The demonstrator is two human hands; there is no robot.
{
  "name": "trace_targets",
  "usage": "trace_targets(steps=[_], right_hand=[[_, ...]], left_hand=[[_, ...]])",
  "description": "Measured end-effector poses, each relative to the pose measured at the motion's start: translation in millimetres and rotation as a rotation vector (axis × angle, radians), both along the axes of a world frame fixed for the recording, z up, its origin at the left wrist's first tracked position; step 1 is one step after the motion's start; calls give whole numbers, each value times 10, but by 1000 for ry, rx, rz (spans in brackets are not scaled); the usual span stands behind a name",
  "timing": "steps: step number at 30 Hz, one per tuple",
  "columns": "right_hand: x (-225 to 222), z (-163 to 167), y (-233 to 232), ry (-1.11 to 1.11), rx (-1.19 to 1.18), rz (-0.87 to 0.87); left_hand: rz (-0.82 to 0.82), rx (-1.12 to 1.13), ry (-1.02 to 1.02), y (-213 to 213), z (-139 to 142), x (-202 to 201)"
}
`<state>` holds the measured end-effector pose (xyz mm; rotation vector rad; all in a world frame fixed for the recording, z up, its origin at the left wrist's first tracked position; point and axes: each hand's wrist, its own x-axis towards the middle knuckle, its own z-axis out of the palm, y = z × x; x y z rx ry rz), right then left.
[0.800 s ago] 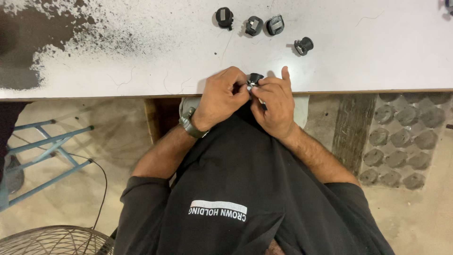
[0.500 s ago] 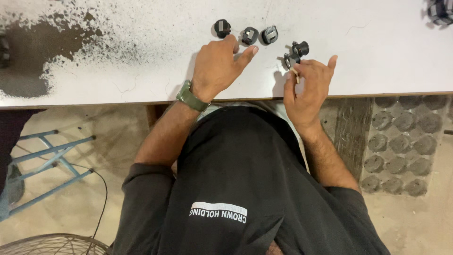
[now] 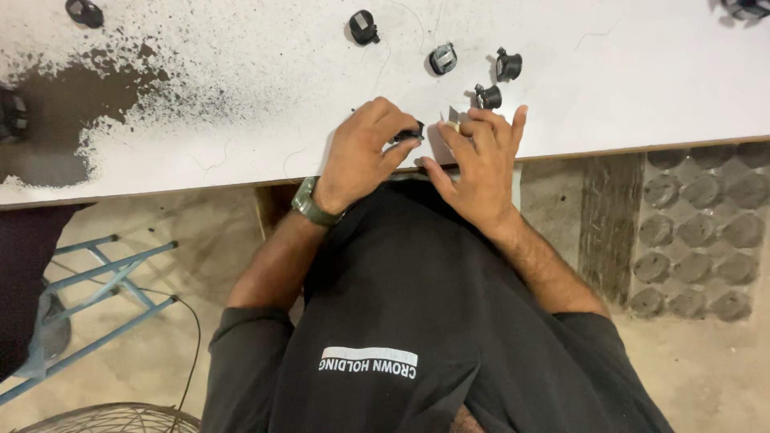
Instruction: The person sits at a white workbench fitting black brake/clutch shoe pads into round metal hubs by hand, pressing each pad into place and using a small blade to help seat them. Finished hubs are set aside on the table and new pads are picked up one at a time to continue assembly.
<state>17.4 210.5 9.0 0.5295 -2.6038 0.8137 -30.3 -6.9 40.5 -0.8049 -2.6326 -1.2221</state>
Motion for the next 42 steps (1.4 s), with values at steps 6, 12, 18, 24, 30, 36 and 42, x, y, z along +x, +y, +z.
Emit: trace_targets(steps=[6,12,18,24,30,36,42], right_hand=[[-76,-19,-120,1,34,53],[28,-75,-113,7,3,-37],[82,-108,-81,-1,0,-17],[222,-155,42,199,-136,82],[194,-183,-18,117,-154,161],[153,-129,-58,103,-142,174],[154,-109,-84,75,-157,168]], left_hand=[[-71,74,98,-50,-15,156],[-47,33,208,-124,-67,331],[-15,-8,168,-103,-84,397],[45,-27,151,-17,-123,454],[126,-36,223,45,-192,486],[96,12,256,40,-266,486],[63,-126,400,29,-334,463]])
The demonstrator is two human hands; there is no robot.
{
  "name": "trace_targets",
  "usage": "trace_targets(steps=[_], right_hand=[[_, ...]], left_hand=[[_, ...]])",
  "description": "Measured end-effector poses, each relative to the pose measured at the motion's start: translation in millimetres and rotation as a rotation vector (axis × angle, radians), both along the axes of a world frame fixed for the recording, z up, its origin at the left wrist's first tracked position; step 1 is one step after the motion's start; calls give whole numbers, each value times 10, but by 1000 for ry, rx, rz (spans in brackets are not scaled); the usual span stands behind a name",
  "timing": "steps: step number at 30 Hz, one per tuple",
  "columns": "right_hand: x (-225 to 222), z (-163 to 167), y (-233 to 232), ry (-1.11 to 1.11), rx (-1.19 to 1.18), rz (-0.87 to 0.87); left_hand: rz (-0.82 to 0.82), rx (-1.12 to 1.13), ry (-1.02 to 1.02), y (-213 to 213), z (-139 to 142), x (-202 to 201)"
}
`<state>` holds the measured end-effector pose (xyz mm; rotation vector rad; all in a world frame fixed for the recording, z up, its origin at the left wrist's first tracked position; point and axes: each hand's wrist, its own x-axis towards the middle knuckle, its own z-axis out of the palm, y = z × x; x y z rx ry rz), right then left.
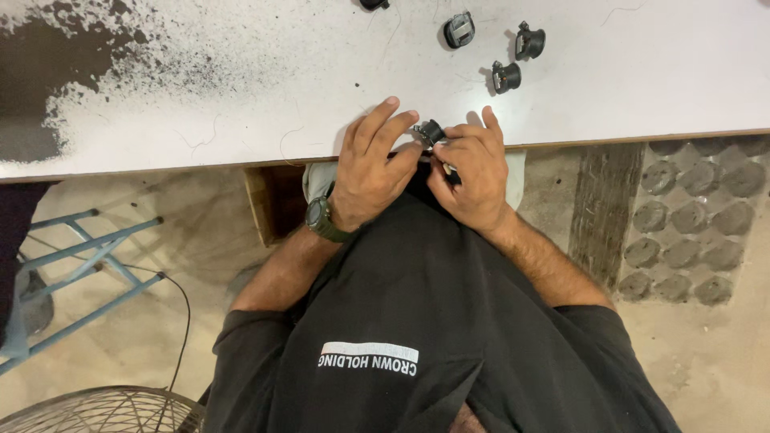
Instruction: The person sits at a white workbench fitting black brake/clutch shoe pads into round metal hubs by hand, pressing each pad into place and using a small blade to help seat them. Finished hubs are set aside on the table and new pads are picked up one at a time to continue assembly.
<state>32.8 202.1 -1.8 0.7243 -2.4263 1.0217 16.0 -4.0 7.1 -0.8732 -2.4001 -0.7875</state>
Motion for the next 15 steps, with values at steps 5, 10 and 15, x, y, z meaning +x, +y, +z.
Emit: trace_targets(steps=[5,10,15], right_hand=[[3,5,-24,12,-24,3],[7,-15,-23,14,-17,-3],[24,-59,-20,22,-1,-5]], left_hand=[[13,24,73,34,-11,-6],[71,90,-28,57,7,-21],[66,110,-221,30,26,-3]])
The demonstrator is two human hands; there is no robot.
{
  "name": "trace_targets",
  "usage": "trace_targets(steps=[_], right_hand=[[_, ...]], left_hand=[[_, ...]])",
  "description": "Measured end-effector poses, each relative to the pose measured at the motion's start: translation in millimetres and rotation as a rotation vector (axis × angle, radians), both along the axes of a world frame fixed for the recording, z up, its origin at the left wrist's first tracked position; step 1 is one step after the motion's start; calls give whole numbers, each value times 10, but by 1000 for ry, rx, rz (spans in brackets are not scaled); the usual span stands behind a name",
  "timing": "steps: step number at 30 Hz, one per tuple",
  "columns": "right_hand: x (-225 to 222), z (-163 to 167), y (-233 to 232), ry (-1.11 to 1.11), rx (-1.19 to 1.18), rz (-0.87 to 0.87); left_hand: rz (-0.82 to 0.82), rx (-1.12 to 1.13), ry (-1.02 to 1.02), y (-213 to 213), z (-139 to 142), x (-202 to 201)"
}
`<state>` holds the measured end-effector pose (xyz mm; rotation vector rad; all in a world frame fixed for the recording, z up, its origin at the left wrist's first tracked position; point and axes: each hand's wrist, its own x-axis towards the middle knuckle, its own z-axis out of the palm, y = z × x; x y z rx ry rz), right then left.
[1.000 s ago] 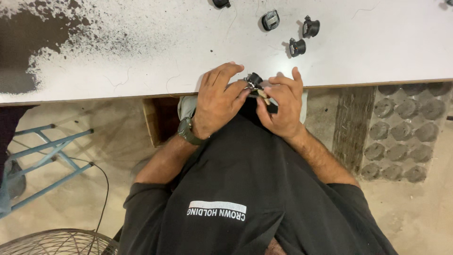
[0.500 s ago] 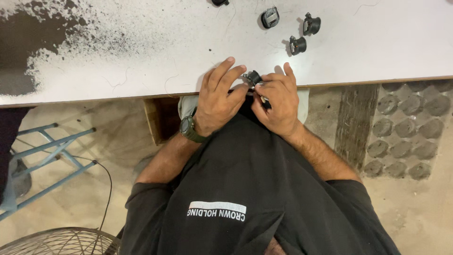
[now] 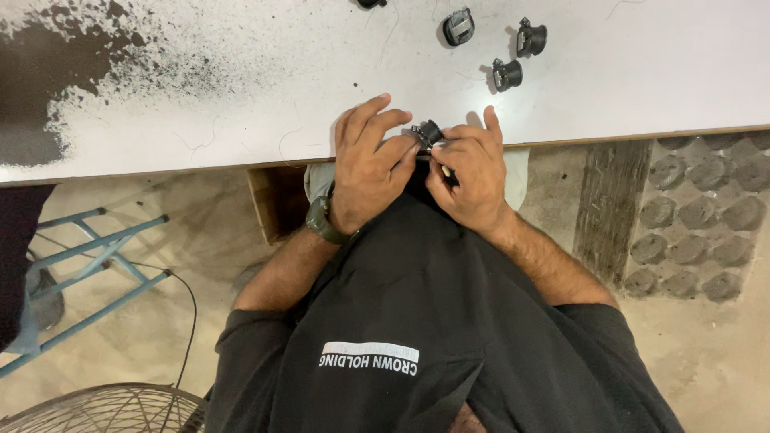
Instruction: The person sits at a white workbench fitting black brake/clutch shoe pads into round metal hubs by hand, pressing each pad into place and using a small blade to help seat them. Finished hubs are set aside on the table and new pads are picked up one at a time to continue assembly.
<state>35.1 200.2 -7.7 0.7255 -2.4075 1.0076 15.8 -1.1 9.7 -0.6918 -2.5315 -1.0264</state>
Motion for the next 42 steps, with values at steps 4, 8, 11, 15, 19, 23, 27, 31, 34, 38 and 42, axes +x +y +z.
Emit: trace_targets(steps=[4,8,11,15,19,23,27,31,34,38,42], right_hand=[[21,-42,32,65,-17,53],[45,-86,20,64,-14,92],[33,-91,9,73,7,63],[19,-68,-13,67,32,28],[3,-49,-44,53,43,6],[-7,12,9,75,-11,33],[-15,116,110,81,110,-129],[-74,149,73,-69,156,-155],[-141,139,34,-63,188,-158],[-133,135,18,-52,196,-121],[-142,144,17,-49,192,-105]], left_hand=[[-1,9,-12,16,-9,-5],[-22,33,-48,22,-17,-12],[-36,43,-57,18,-17,-17],[-46,50,-53,11,-16,-21],[-43,62,-34,5,-18,-20],[13,91,-28,9,-38,0],[51,66,-34,17,-83,10],[86,28,-45,17,-97,15],[101,46,9,5,-69,1],[53,90,45,-36,-10,0],[17,106,12,-60,17,-35]])
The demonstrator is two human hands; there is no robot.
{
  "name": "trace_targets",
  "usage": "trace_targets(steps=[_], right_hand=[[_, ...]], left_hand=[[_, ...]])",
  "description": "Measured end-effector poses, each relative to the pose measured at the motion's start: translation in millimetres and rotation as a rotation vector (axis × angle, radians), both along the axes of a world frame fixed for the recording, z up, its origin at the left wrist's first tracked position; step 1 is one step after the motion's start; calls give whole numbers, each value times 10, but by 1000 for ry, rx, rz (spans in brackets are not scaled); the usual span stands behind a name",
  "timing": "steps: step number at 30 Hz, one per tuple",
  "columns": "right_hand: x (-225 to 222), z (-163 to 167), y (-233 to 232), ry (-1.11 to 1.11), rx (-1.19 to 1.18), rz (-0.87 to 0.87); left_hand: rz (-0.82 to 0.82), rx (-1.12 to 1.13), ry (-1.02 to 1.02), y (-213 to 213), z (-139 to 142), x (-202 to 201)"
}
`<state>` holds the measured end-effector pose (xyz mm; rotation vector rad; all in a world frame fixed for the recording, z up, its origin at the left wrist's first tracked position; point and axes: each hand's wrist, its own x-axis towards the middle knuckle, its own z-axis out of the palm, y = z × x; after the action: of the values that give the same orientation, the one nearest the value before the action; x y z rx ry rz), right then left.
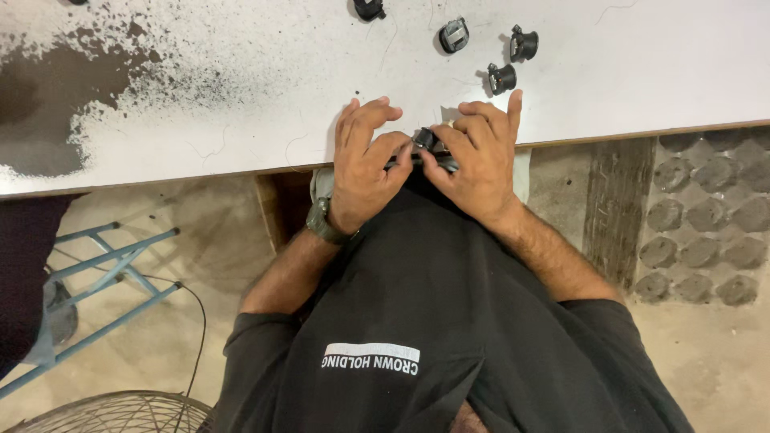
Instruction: The person sits at a white workbench fitting black brake/clutch shoe pads into round metal hubs by hand, pressing each pad into place and using a small blade to help seat them. Finished hubs are set aside on the table and new pads are picked up one at a time to continue assembly.
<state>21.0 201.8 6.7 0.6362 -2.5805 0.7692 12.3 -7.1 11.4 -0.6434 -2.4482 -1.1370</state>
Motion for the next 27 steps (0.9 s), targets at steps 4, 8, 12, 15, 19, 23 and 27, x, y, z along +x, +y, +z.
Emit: trace_targets(steps=[4,8,12,15,19,23,27], right_hand=[[-12,7,-22,-3,-20,-15],[-28,17,-15,-5,-9,22],[-40,45,35,-9,37,95],[-49,71,65,-8,44,105],[-44,86,57,-31,30,82],[-10,61,56,-68,15,37],[75,-19,96,84,-108,28]], left_hand=[[-20,-135,93,-30,34,-18],[-111,-224,189,-46,109,-38],[-139,-64,52,-10,204,-67],[-85,82,-145,-13,271,-82],[-109,173,-423,-49,314,-81],[-93,146,-456,-39,271,-78],[-110,148,-411,3,186,-79]])
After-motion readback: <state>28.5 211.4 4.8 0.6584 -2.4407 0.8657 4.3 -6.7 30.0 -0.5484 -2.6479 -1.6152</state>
